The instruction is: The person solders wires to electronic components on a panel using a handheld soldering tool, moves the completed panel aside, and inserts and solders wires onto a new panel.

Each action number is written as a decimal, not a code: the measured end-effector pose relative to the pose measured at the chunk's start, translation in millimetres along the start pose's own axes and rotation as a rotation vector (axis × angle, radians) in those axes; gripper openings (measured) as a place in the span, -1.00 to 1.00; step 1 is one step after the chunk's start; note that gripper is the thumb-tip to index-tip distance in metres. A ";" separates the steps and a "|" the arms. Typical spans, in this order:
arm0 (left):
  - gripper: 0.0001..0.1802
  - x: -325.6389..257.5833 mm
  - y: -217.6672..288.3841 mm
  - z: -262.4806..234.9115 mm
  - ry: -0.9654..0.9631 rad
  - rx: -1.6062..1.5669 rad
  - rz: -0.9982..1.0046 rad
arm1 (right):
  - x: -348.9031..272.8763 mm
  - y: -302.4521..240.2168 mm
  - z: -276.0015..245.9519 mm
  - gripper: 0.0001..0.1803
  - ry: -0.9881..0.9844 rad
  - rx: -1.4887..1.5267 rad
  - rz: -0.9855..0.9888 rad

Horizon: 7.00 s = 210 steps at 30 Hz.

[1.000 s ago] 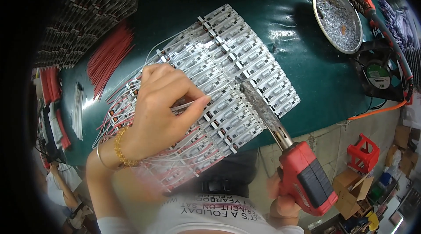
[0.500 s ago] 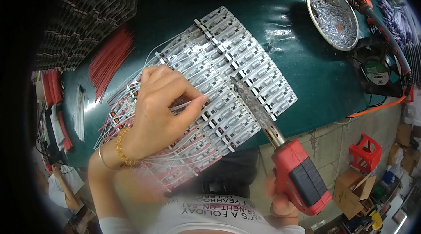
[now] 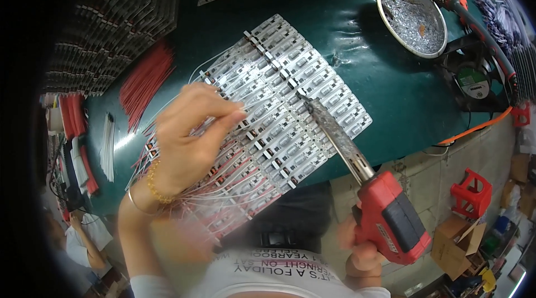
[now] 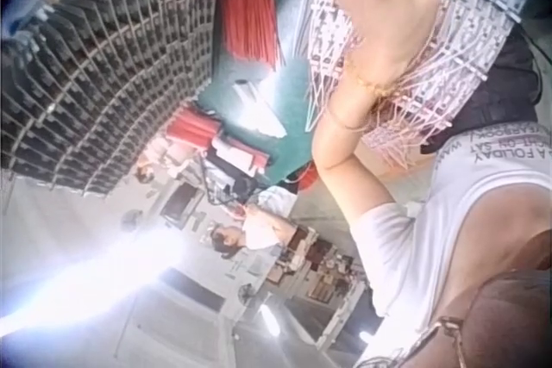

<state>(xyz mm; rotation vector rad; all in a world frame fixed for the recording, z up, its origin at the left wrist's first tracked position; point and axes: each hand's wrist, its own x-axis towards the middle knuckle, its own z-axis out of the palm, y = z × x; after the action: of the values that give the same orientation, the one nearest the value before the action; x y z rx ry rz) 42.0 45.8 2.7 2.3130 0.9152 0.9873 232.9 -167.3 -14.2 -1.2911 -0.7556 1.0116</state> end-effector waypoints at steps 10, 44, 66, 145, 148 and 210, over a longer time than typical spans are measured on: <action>-0.86 -0.8 16.8 18.7 -0.166 0.037 -0.071 | -9.5 -3.2 -3.3 -0.02 0.026 -0.047 0.010; -0.84 -7.0 25.4 25.0 -0.167 0.033 -0.045 | -16.7 -6.1 -8.0 -0.06 0.076 -0.085 0.031; -0.83 -3.9 23.0 34.0 -0.162 0.041 -0.009 | -12.2 -15.4 -12.7 -0.08 0.024 -0.067 0.022; -0.84 -11.5 36.4 30.2 -0.213 0.092 -0.060 | -30.8 -2.7 -7.2 -0.09 0.091 0.010 -0.014; -0.85 -11.1 35.8 30.4 -0.208 0.077 -0.063 | -31.9 -1.5 -18.1 -0.08 0.015 0.028 0.003; -0.78 -30.0 50.9 51.3 -0.110 0.165 0.118 | -56.8 -0.7 -40.2 -0.11 -0.039 -0.076 0.031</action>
<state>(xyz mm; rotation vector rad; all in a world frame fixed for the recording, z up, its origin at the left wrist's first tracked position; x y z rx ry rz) 85.3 -17.8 -11.6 2.5576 0.8534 0.8482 246.6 -235.5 -14.8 -1.3554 -0.8129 1.0437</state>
